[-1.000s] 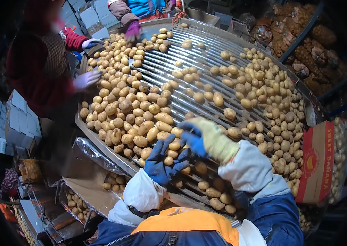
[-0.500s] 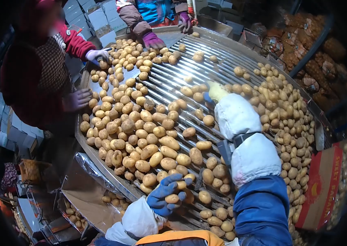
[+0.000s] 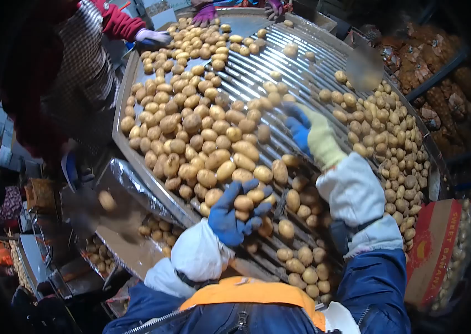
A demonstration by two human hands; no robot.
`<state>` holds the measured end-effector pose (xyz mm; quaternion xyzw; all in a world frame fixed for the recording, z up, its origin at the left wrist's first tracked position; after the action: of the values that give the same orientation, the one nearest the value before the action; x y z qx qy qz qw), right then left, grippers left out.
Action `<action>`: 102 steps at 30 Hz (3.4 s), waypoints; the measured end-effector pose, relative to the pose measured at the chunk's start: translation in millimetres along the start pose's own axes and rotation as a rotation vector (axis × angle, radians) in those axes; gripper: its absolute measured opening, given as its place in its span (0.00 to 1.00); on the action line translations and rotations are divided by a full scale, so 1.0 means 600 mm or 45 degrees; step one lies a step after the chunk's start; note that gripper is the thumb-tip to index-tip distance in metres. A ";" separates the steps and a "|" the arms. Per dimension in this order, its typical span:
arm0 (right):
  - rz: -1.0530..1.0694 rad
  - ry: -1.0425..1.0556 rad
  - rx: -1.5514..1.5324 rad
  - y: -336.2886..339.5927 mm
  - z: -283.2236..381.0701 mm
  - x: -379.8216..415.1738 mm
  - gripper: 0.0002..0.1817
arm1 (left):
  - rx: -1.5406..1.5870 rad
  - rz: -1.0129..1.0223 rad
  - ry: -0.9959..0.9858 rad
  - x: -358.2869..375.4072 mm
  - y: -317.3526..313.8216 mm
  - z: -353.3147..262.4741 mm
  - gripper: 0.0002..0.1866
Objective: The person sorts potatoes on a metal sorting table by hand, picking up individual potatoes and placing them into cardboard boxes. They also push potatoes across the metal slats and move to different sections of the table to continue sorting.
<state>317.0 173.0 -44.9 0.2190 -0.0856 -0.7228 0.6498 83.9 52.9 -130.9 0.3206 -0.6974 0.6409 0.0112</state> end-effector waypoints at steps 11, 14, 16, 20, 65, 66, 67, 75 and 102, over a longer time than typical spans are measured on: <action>0.361 0.074 0.034 -0.163 0.229 0.232 0.20 | 0.640 0.279 -0.009 0.062 0.018 0.012 0.28; 0.152 0.393 0.025 -0.159 0.222 0.233 0.18 | 0.356 -0.077 -0.319 0.124 0.072 0.007 0.24; 0.194 0.336 -0.012 -0.167 0.202 0.238 0.21 | 0.435 -0.140 -0.406 0.220 0.030 -0.014 0.23; 0.345 0.282 0.009 -0.204 0.185 0.239 0.23 | 0.506 -0.270 -0.726 0.384 0.082 -0.046 0.22; 0.418 0.003 0.847 -0.055 0.098 0.381 0.29 | -3.433 -0.734 -0.500 -0.049 -0.067 -0.173 0.25; 0.357 0.077 0.715 -0.034 0.097 0.387 0.27 | -3.390 -0.740 -0.434 -0.056 -0.072 -0.189 0.25; 0.296 0.159 0.585 -0.016 0.097 0.387 0.25 | -3.344 -0.756 -0.376 -0.065 -0.080 -0.211 0.25; 0.338 0.019 0.960 0.009 0.108 0.318 0.31 | -3.020 -1.092 -0.549 -0.093 -0.030 -0.350 0.26; 0.299 -0.205 1.306 0.051 -0.016 0.251 0.41 | -2.842 -1.005 -0.843 0.152 -0.028 -0.100 0.25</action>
<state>339.8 22.9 -71.6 0.4414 -0.5016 -0.5250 0.5271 -4.3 68.0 -66.6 0.4716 -0.6877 -0.4667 0.2949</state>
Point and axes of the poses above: each hand's wrist, its own x-axis away from the middle knuckle, its own y-axis out of the back of the hand, z = x × y, the point moved 5 cm from there along -x, towards the middle knuckle, and after that the axes turned 9 degrees about y, right-handed, at the moved point
